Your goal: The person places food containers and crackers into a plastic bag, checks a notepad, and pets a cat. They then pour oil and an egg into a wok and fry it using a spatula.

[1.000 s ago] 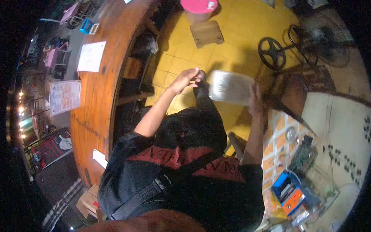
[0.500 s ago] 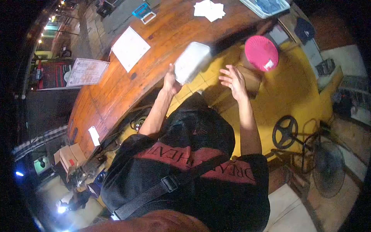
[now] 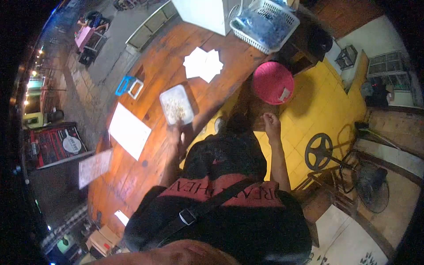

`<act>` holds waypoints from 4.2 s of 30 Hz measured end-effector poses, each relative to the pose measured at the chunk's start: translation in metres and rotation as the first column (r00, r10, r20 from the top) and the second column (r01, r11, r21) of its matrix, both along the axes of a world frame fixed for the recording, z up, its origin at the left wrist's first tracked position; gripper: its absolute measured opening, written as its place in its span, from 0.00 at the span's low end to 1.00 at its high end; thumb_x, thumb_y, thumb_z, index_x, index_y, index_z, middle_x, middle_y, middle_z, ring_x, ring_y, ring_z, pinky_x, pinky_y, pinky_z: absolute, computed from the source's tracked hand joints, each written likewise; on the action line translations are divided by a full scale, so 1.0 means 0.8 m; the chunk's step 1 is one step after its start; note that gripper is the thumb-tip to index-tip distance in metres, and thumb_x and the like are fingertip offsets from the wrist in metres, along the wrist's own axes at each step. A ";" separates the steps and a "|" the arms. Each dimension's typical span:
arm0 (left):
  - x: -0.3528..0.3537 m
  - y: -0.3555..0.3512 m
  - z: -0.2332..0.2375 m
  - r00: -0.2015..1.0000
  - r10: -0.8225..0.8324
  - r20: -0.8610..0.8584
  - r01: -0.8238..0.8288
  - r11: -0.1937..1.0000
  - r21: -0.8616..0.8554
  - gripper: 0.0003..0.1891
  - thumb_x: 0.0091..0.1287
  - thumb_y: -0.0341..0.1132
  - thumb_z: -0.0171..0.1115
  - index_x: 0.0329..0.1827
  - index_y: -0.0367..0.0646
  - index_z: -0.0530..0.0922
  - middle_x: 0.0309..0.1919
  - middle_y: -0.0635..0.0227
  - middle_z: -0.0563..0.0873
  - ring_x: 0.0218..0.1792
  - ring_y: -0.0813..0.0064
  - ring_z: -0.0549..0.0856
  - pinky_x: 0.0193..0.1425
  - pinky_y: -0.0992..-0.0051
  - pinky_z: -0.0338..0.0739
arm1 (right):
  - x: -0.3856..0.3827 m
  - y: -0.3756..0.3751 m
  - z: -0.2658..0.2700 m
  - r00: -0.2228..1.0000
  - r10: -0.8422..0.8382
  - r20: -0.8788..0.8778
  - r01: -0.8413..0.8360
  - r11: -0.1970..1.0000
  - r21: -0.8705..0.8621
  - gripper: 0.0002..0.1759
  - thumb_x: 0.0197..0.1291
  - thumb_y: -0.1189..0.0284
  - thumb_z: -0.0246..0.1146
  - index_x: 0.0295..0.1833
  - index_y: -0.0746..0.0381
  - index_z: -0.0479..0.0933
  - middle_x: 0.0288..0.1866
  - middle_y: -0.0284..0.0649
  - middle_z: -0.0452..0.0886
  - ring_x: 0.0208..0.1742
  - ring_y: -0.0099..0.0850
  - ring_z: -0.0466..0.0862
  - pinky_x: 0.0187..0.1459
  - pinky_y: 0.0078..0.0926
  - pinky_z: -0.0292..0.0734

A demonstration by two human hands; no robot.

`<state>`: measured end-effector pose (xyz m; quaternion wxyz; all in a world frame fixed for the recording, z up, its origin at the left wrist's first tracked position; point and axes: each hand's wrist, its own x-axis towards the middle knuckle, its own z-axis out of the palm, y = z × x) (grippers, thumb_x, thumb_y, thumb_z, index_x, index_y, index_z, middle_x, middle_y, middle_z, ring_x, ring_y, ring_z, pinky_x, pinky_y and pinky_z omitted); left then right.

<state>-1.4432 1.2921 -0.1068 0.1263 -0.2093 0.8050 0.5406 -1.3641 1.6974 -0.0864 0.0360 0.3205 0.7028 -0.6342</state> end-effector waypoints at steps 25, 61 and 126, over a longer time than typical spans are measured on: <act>0.011 0.033 0.016 0.512 0.848 0.137 -0.770 0.383 0.510 0.26 0.69 0.47 0.43 0.63 0.39 0.60 0.59 0.61 0.70 0.56 0.68 0.73 0.60 0.66 0.67 | -0.475 0.185 0.141 0.909 0.414 0.048 -0.272 0.504 0.820 0.19 0.55 0.59 0.58 0.45 0.62 0.73 0.43 0.53 0.77 0.44 0.48 0.77 0.43 0.39 0.73; -0.034 0.052 0.075 0.712 0.607 -0.353 -0.702 0.624 -0.344 0.28 0.60 0.40 0.62 0.56 0.30 0.64 0.48 0.54 0.74 0.50 0.66 0.72 0.52 0.70 0.69 | -0.472 0.072 0.111 0.626 0.642 0.442 -0.691 0.194 0.696 0.18 0.56 0.72 0.53 0.54 0.59 0.68 0.38 0.53 0.78 0.38 0.51 0.79 0.40 0.44 0.74; -0.155 0.193 0.260 0.388 -0.472 -0.792 0.699 0.710 -0.081 0.42 0.42 0.55 0.69 0.58 0.41 0.66 0.48 0.54 0.74 0.52 0.60 0.72 0.55 0.63 0.63 | -0.271 -0.015 0.342 0.066 0.924 -0.376 -0.179 0.381 0.907 0.11 0.58 0.73 0.50 0.39 0.66 0.75 0.37 0.48 0.79 0.34 0.43 0.79 0.36 0.36 0.72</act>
